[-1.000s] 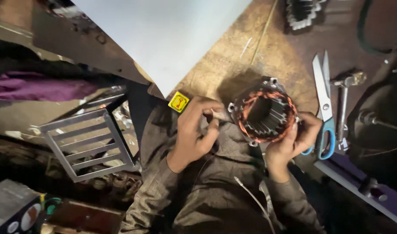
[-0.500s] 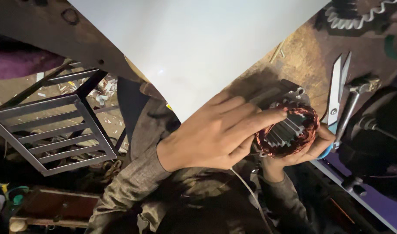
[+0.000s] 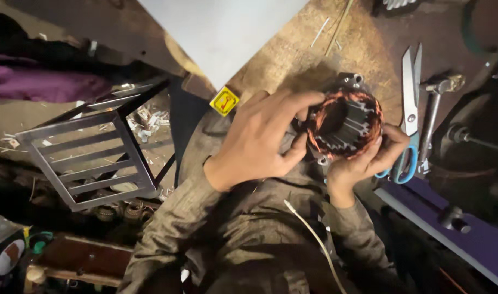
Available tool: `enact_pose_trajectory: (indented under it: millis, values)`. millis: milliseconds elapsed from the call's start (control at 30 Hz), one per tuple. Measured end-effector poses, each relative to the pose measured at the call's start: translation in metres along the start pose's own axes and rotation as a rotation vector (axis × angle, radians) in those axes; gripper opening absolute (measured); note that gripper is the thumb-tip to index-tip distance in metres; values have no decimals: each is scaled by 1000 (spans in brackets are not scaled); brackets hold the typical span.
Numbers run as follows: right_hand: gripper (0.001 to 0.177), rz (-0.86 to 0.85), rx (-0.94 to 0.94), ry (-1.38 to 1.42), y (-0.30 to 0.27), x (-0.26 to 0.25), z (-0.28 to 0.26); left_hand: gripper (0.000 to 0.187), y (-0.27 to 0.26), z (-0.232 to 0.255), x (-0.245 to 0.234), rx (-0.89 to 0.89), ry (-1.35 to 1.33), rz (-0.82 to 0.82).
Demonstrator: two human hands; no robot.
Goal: The person works on a copper-wound stator, using a lighter to heat and seal wire ends, then trims excess wire with scissors. They insert small white insulating pieces into the stator slots and wrap the assembly with green and white tape. The work is performed at a cluttered bench with tools and other stators nearby.
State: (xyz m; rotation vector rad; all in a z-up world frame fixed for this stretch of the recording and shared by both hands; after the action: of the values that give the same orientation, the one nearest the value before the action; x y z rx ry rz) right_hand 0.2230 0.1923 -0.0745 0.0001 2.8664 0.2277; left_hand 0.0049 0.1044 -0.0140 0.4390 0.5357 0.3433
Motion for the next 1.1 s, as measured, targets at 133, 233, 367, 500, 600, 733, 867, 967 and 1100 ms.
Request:
enact_pose_trajectory:
  millis: [133,233,367,500,600,733,867,967,1100]
  values:
    - [24,-23,3,-46,0,-1,-1,58,0,18,-4,-86,-19,118]
    - [22,-39,7,-6,1,-2,1,59,-2,29,-2,-121,-12,166]
    - [18,-52,9,66,0,-1,7,57,-8,31,9,-287,-113,285]
    - [18,-61,52,123,1,2,9,56,-4,21,15,-306,-177,340]
    - [18,-34,198,155,0,-1,19,59,-5,9,20,-330,-342,349]
    - [18,-36,80,102,0,-2,19,54,-25,-16,18,-589,-1121,396]
    - [21,-43,-36,30,2,-2,12,59,-65,-21,-31,-443,-1582,521]
    - [21,-84,3,46,-1,0,4,74,-99,-21,-56,-410,-1631,747]
    - [18,-132,78,-26,7,3,-8,91,-131,-11,-45,-478,-1399,809]
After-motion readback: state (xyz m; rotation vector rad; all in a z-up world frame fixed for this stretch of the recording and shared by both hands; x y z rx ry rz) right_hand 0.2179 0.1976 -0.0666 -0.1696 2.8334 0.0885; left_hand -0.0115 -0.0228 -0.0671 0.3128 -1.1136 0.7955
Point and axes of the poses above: each hand's wrist, its own y-axis towards the middle knuckle, its own x-axis out of the palm, z = x × y, the point moved 5 cm from there along y, towards the middle knuckle, and after that the axes turned 11 degrees about x, right-handed, at the moved point
